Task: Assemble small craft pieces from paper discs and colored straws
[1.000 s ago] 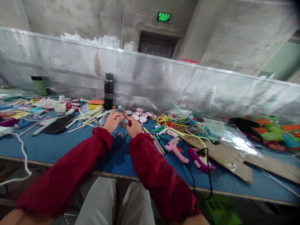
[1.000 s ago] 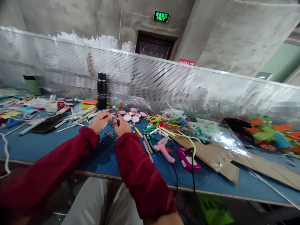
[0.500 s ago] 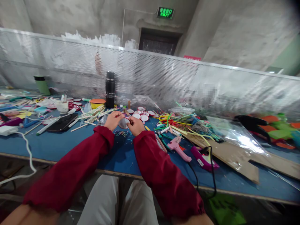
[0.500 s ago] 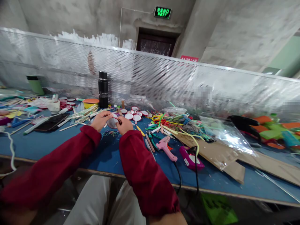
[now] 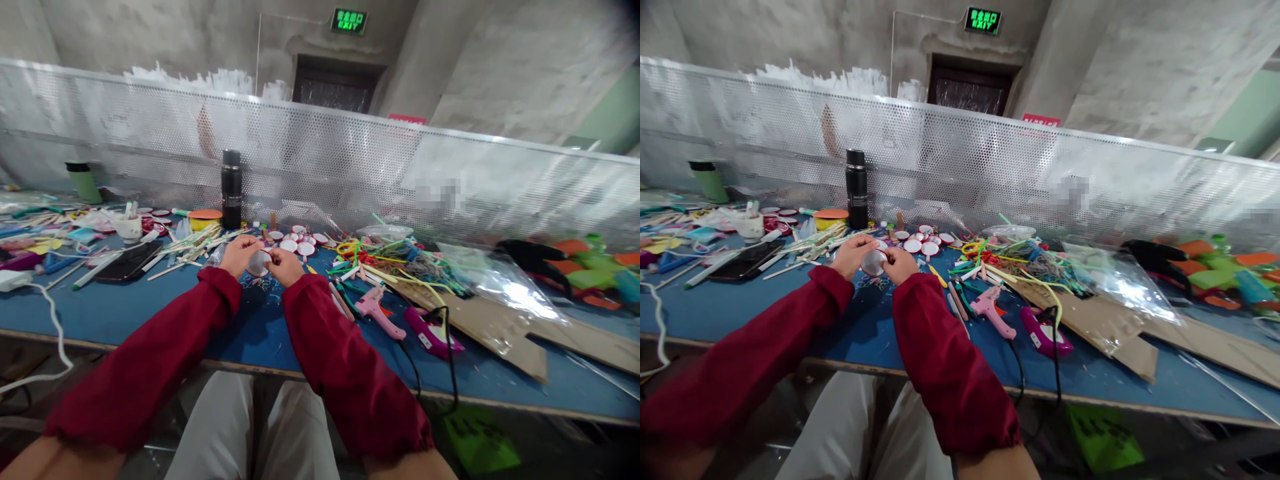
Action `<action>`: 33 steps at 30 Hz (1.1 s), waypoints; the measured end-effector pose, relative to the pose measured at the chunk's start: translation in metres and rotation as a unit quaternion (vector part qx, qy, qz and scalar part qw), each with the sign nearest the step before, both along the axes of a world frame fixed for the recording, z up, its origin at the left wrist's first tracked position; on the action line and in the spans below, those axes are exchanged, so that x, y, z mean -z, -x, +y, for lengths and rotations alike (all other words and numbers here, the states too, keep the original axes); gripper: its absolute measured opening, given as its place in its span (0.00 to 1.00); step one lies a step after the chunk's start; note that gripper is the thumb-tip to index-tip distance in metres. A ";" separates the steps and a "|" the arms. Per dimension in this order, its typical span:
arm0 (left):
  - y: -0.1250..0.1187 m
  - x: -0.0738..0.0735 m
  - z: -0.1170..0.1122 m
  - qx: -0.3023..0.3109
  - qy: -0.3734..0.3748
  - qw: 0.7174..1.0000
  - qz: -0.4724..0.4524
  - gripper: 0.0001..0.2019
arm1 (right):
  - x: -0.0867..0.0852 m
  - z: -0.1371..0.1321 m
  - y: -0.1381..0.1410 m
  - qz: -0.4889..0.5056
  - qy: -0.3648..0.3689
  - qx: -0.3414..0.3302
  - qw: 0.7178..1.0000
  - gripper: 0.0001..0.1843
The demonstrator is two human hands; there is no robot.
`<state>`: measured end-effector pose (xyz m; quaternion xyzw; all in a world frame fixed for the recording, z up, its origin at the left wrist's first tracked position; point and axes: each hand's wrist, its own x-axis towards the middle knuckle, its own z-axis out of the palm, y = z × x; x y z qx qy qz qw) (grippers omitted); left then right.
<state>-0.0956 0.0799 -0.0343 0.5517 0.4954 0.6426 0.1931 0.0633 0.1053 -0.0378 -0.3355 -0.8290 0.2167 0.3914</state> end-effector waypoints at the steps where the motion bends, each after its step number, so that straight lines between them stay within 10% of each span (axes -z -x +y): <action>1: -0.001 0.000 0.000 0.002 0.005 1.000 -0.014 0.11 | 0.000 0.000 0.000 0.001 -0.002 0.000 1.000 0.02; 9: -0.003 -0.002 -0.001 0.030 0.060 0.994 -0.088 0.10 | -0.002 -0.002 -0.002 0.008 0.000 -0.023 1.000 0.03; 18: -0.002 -0.015 -0.006 0.048 0.078 0.980 -0.175 0.20 | -0.006 -0.004 0.002 0.178 0.191 0.001 0.965 0.10; 33: -0.010 -0.011 -0.014 0.091 0.122 0.985 -0.083 0.16 | -0.001 0.009 -0.004 0.214 0.160 0.091 0.959 0.10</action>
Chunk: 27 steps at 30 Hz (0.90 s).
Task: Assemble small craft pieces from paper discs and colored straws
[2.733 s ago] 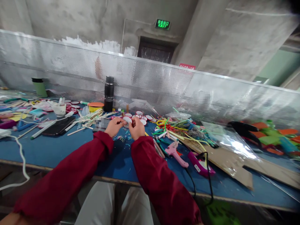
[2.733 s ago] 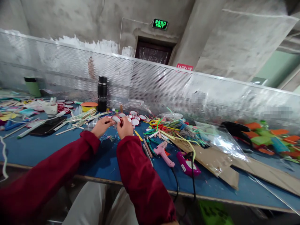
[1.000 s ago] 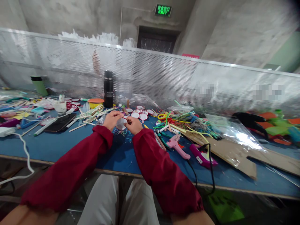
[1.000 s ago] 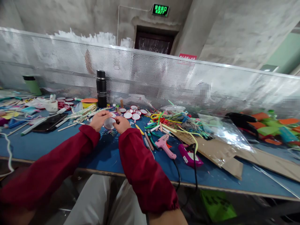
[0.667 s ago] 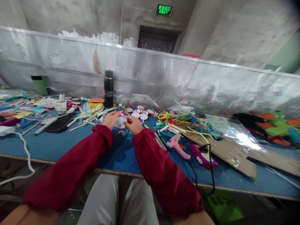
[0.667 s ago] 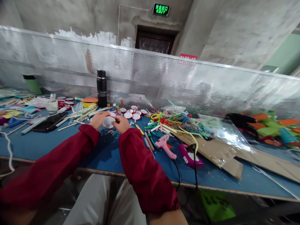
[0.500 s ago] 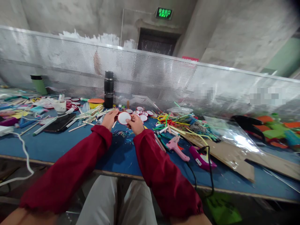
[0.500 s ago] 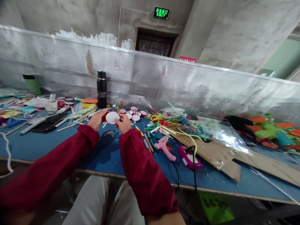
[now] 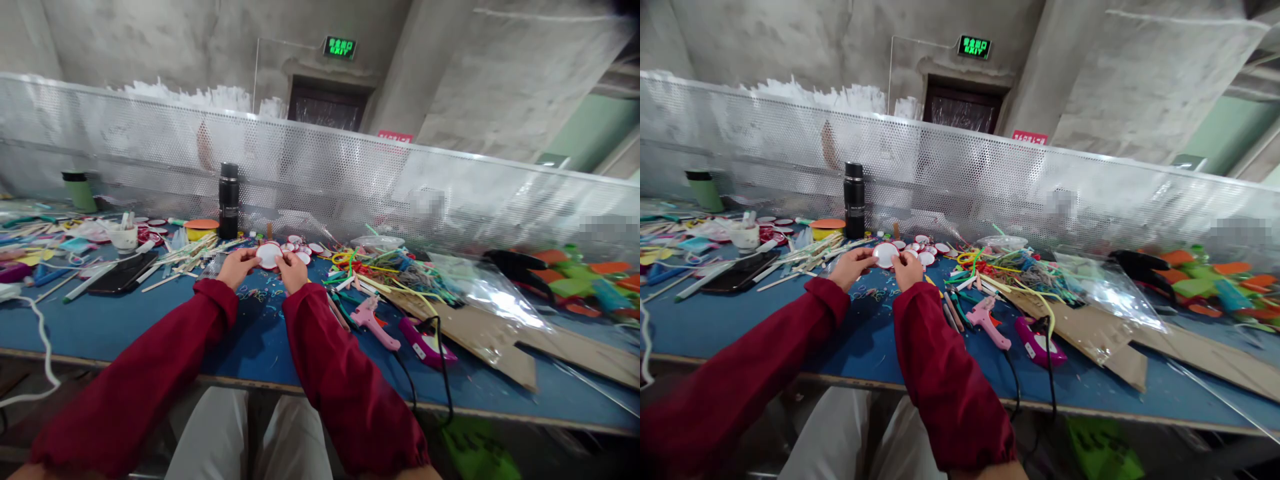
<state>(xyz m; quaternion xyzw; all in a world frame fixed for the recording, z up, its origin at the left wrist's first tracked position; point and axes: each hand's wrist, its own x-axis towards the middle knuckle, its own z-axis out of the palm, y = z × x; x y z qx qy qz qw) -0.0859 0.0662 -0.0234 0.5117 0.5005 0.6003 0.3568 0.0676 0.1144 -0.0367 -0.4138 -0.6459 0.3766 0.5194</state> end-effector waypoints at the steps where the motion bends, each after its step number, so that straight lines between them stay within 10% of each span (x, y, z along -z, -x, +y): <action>1: -0.001 0.001 0.000 0.002 0.005 1.000 -0.008 0.16 | 0.000 0.000 -0.001 -0.005 -0.005 0.010 1.000 0.10; 6: -0.003 0.006 0.002 -0.052 -0.046 0.997 0.044 0.18 | 0.001 0.005 -0.004 -0.005 -0.008 0.046 0.999 0.09; 13: -0.002 0.005 -0.003 -0.153 -0.201 0.924 0.288 0.09 | -0.002 -0.004 -0.003 -0.106 -0.149 0.078 0.980 0.09; 27: -0.005 0.009 0.001 -0.153 -0.191 0.941 0.234 0.06 | -0.011 -0.024 0.002 -0.240 -0.223 0.078 0.942 0.08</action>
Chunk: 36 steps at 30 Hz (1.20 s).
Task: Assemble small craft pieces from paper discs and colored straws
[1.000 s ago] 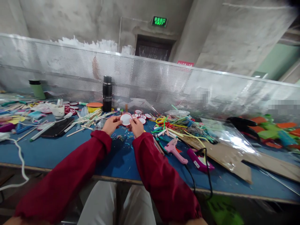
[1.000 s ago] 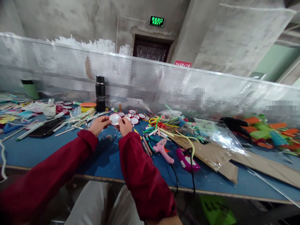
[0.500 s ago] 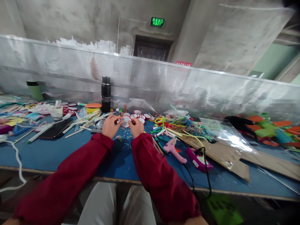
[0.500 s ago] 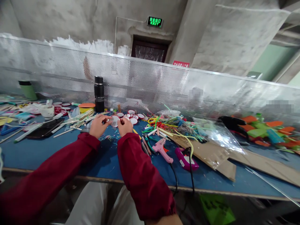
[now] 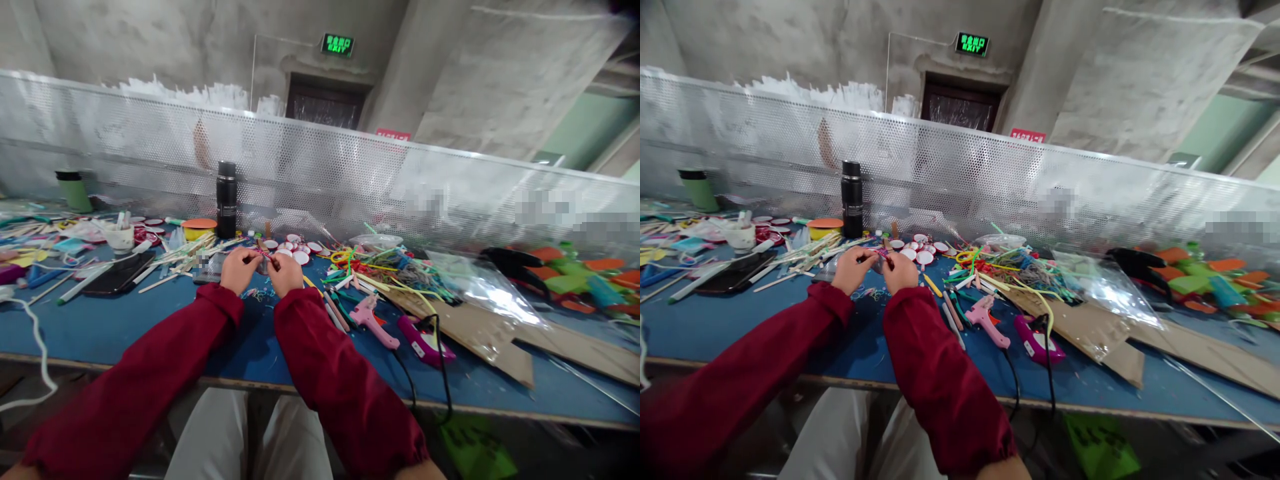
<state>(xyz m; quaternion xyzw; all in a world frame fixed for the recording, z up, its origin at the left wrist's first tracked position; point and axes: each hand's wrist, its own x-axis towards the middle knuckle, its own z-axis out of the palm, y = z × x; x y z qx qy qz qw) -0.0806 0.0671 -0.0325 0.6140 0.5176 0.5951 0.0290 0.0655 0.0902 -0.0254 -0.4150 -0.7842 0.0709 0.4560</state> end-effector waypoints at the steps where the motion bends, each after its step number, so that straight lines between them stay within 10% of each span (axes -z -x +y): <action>1: 0.000 -0.001 -0.001 0.000 -0.007 1.000 0.001 0.06 | -0.001 -0.001 0.000 -0.007 -0.006 0.003 1.000 0.08; 36: -0.002 -0.007 -0.006 0.073 -0.009 0.994 -0.083 0.09 | -0.014 -0.004 0.000 -0.208 -0.083 0.054 0.973 0.14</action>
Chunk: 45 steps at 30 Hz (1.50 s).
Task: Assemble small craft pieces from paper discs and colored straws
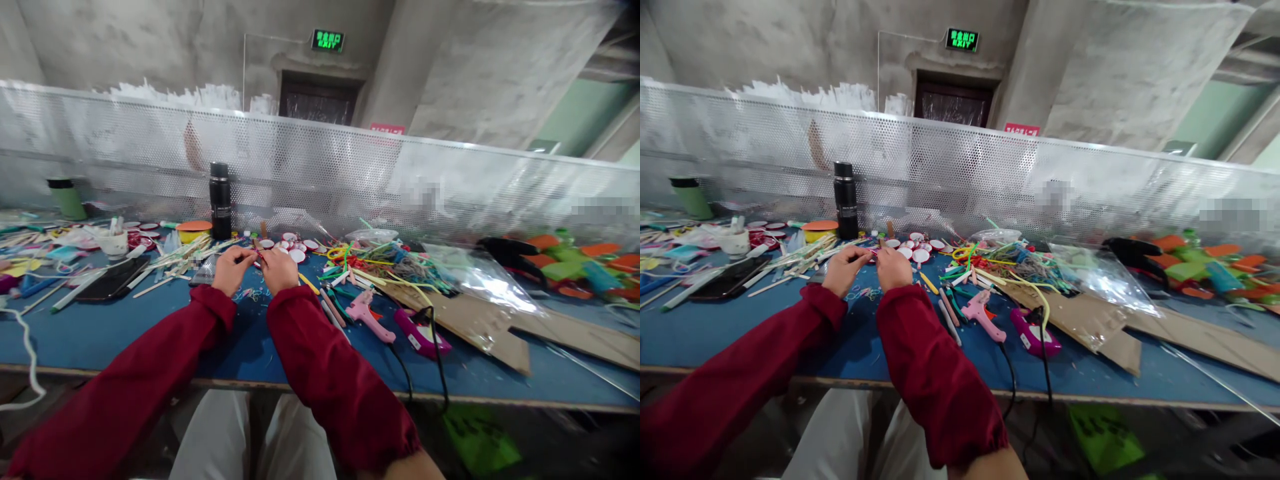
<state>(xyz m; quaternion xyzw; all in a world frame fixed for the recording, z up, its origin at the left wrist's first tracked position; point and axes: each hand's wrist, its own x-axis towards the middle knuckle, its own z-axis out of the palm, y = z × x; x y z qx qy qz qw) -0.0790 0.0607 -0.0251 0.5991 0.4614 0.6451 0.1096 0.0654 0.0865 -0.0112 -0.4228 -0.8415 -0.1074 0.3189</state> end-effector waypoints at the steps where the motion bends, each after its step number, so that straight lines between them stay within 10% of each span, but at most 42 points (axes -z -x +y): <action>1: 0.000 0.000 0.000 0.003 -0.001 1.000 -0.002 0.09 | 0.000 0.000 0.001 -0.007 -0.004 -0.001 1.000 0.14; 11: -0.008 0.000 -0.001 0.105 0.070 0.976 -0.177 0.16 | 0.005 0.002 0.000 0.087 -0.002 -0.021 0.996 0.14; 26: -0.001 0.009 0.009 0.064 0.097 0.969 -0.218 0.23 | -0.001 -0.005 0.003 0.047 0.012 -0.033 0.998 0.14; 45: -0.008 0.008 0.005 0.073 0.109 0.989 -0.068 0.14 | 0.015 0.015 -0.002 0.261 0.083 -0.024 0.962 0.11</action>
